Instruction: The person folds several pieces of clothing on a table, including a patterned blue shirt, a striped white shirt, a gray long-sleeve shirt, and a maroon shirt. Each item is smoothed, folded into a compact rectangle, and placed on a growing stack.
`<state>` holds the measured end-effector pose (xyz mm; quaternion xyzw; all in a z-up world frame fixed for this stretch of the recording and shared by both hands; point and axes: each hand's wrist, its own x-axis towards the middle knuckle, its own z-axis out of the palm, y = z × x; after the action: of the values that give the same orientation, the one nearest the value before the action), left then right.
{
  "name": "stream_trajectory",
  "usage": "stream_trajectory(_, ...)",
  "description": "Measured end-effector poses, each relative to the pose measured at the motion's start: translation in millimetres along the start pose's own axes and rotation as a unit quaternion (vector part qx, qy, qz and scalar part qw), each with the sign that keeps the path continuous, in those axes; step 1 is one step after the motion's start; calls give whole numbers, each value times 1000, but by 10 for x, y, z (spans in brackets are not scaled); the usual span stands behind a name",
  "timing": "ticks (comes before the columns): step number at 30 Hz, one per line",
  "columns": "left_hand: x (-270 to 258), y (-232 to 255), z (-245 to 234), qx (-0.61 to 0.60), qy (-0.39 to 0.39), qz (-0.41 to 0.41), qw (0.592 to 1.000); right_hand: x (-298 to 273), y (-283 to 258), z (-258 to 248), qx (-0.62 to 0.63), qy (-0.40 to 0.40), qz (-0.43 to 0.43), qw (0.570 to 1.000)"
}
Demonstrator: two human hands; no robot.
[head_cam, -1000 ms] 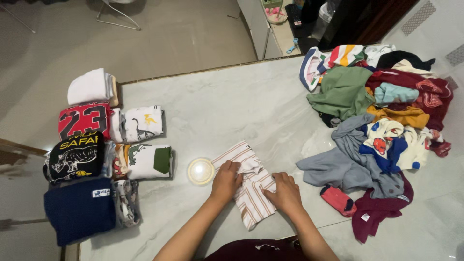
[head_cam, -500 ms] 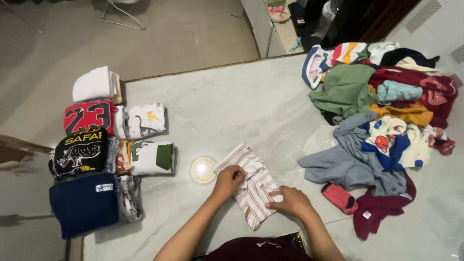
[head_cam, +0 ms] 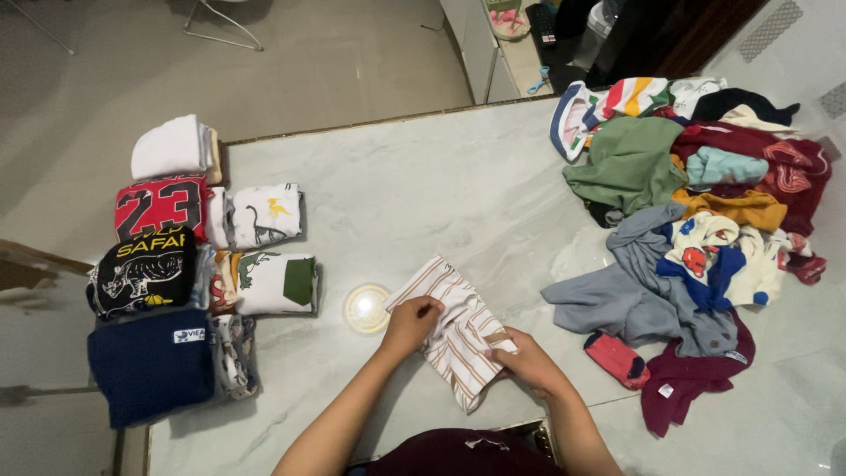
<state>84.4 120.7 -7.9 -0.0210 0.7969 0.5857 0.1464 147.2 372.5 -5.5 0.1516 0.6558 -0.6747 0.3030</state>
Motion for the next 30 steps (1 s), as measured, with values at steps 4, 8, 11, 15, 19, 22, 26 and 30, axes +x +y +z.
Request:
stream_trajectory(4,-61,74,-4,52,14,-23,998,4,-19,106,117,-2,12,993)
stream_trajectory(8,-91,113,32,110,29,63,992,50,-22,129,117,-8,-18,993)
stream_trajectory(11,-58,46,20,93,15,101,990,57,-14,116,109,-7,-21,994)
stream_trajectory(15,36,-111,-61,28,-47,80,995,32,-18,76,110,12,12,994)
stream_trajectory(19,100,-244,-169,12,-112,-45,993,-10,-20,59,113,23,24,993)
stream_trajectory(22,121,-278,-138,52,-66,3,996,-37,-33,43,126,14,11,992)
stream_trajectory(26,29,-215,71,83,75,176,978,28,-61,70,247,-8,-13,969)
stream_trajectory(30,-158,-115,217,91,77,110,987,260,-64,271,340,2,-85,937)
